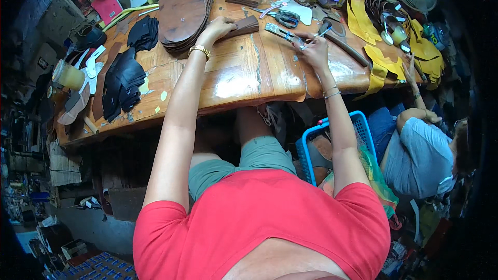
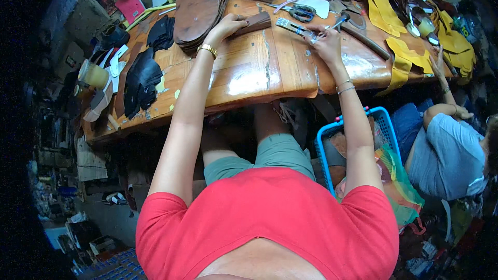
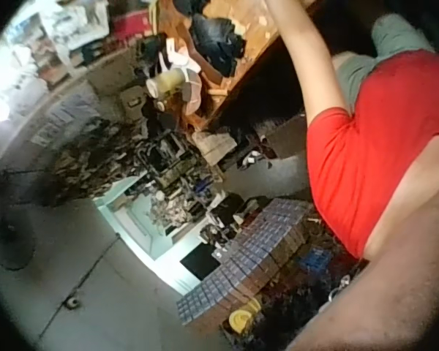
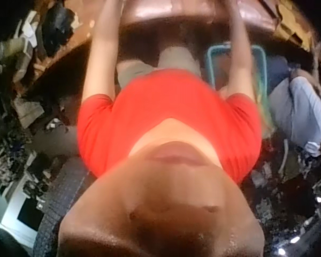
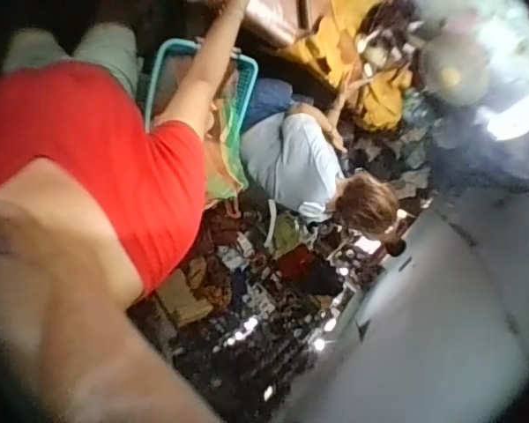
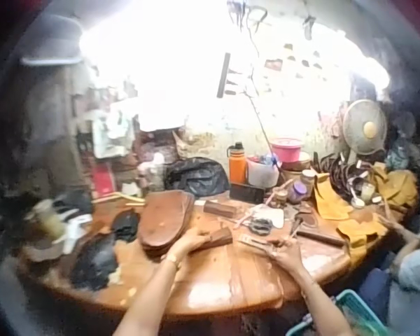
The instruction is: The person marks and punches holes along the edge of a leather sole using a template and a hand punch. They then place the finished sole into a basket and handle a small stack of leather pieces, briefly inspecting them before setting them aside.
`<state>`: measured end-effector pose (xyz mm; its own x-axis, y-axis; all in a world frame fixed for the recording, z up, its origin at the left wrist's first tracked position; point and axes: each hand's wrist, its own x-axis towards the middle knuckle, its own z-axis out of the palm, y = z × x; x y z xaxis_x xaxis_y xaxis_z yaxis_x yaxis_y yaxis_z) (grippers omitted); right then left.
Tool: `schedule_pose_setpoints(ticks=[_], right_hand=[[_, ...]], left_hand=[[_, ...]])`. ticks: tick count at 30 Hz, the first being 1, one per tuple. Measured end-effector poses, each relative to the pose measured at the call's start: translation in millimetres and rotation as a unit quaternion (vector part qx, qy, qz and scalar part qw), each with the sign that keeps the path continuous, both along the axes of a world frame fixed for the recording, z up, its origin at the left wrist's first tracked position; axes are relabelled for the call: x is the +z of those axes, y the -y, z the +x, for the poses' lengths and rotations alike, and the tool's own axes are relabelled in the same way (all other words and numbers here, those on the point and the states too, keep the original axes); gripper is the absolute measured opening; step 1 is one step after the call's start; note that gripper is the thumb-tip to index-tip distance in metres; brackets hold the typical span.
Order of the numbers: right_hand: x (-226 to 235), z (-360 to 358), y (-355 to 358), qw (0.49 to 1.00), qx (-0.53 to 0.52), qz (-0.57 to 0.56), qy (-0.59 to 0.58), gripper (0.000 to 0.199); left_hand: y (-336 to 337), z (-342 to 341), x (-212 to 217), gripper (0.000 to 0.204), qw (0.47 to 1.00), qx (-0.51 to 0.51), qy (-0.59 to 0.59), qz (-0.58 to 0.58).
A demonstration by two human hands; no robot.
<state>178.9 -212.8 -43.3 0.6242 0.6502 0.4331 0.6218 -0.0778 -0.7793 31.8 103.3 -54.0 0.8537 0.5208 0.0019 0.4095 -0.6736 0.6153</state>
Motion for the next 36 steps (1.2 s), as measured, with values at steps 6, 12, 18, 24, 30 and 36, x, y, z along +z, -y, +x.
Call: schedule_pose_setpoints(ticks=[6,12,18,24,30,36], right_hand=[[9.3,-28.6,25.2,0.993,0.078,0.07,0.047,0.023],[3.0,-50.1,25.0,0.986,0.135,0.085,0.049,0.016],[-6.2,-70.8,4.5,0.98,0.046,0.102,0.164,0.018],[1.9,-92.9,-15.1,0.937,-0.048,0.186,0.292,0.019],[-0.1,-98.5,-26.9,0.941,0.011,0.193,0.277,0.018],[2.1,-105.8,-43.2,0.935,0.028,0.179,0.306,0.017]], left_hand=[[77.0,-18.9,34.7,0.056,0.94,-0.035,0.238,0.242],[148.3,-44.2,29.2,0.056,0.915,-0.239,0.264,0.19],[149.2,-49.6,-3.6,0.034,0.943,-0.184,0.272,0.047],[146.1,-52.4,-14.0,0.035,0.915,-0.118,0.305,-0.234],[144.8,-65.7,0.3,0.032,0.884,-0.099,0.229,-0.396],[142.6,-68.3,-1.8,0.03,0.849,-0.103,0.239,-0.459]])
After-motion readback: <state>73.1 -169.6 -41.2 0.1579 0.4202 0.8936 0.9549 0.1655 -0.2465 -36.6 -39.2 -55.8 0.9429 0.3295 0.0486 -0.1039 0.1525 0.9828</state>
